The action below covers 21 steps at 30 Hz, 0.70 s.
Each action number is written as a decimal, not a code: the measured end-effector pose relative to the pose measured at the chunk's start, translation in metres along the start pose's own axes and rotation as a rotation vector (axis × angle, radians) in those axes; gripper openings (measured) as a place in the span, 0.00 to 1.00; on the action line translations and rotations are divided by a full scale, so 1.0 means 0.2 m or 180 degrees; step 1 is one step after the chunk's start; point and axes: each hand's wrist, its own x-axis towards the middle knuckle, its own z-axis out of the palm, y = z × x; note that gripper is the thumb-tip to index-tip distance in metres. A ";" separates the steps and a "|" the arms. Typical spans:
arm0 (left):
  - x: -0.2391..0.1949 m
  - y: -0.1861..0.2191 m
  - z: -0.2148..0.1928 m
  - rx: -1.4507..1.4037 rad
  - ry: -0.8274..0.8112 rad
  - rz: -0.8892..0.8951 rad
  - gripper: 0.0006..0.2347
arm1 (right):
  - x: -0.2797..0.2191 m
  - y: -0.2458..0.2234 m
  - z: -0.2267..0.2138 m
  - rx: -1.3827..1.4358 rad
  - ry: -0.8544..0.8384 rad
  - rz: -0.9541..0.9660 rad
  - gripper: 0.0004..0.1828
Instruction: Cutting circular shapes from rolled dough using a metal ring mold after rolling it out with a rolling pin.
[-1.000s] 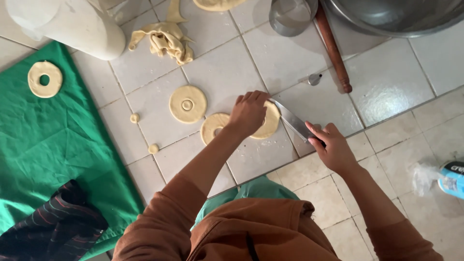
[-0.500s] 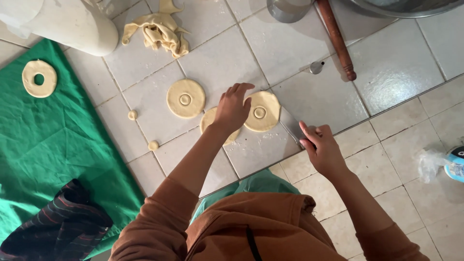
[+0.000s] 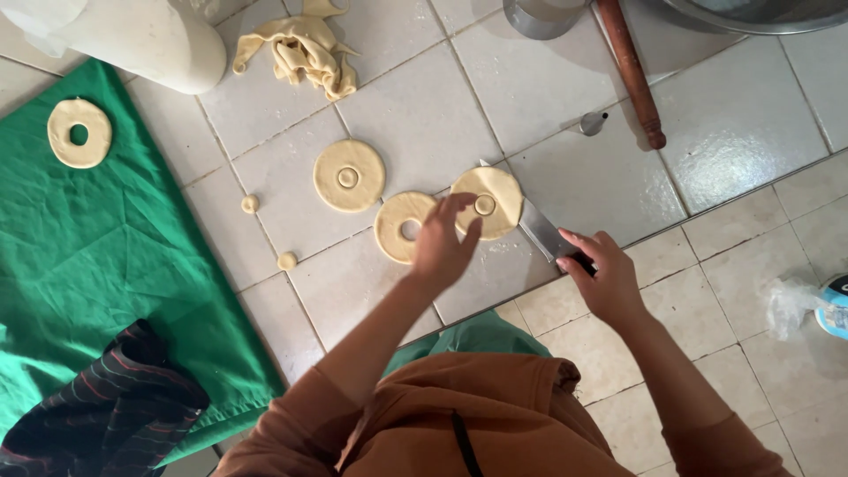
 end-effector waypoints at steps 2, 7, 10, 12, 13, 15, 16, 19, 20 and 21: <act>-0.02 -0.04 0.07 -0.0011 0.0132 0.0283 0.16 | -0.03 -0.04 0.02 0.0017 0.0086 0.0013 0.23; 0.11 -0.07 0.10 0.0881 0.0287 0.1041 0.28 | -0.10 -0.12 0.03 -0.0168 0.0403 -0.0216 0.23; 0.25 -0.06 0.04 0.0766 0.0116 0.0375 0.38 | -0.11 -0.16 0.03 -0.0363 0.0511 -0.0315 0.23; 0.31 -0.07 0.02 0.0600 -0.0473 0.0396 0.43 | -0.13 -0.19 0.02 -0.0562 0.0582 -0.0153 0.21; 0.33 -0.05 -0.01 0.0593 -0.0489 0.0397 0.43 | -0.14 -0.18 0.01 -0.0565 0.0583 -0.0137 0.21; 0.38 -0.02 -0.06 0.0677 -0.0940 0.0442 0.41 | -0.15 -0.17 0.00 -0.0493 0.0843 -0.0285 0.20; 0.41 -0.03 -0.06 0.0671 -0.0946 0.0449 0.41 | -0.15 -0.15 -0.01 -0.0499 0.0848 -0.0277 0.20; 0.46 -0.05 -0.05 0.0726 -0.1404 0.0758 0.34 | -0.14 -0.07 -0.03 -0.0512 0.1063 -0.0457 0.19; 0.48 -0.05 -0.05 0.0812 -0.1448 0.0800 0.36 | -0.12 -0.04 -0.02 -0.0561 0.1160 -0.0503 0.18; 0.50 -0.04 -0.04 0.0890 -0.1494 0.0844 0.37 | -0.10 0.00 -0.01 -0.0617 0.1255 -0.0546 0.17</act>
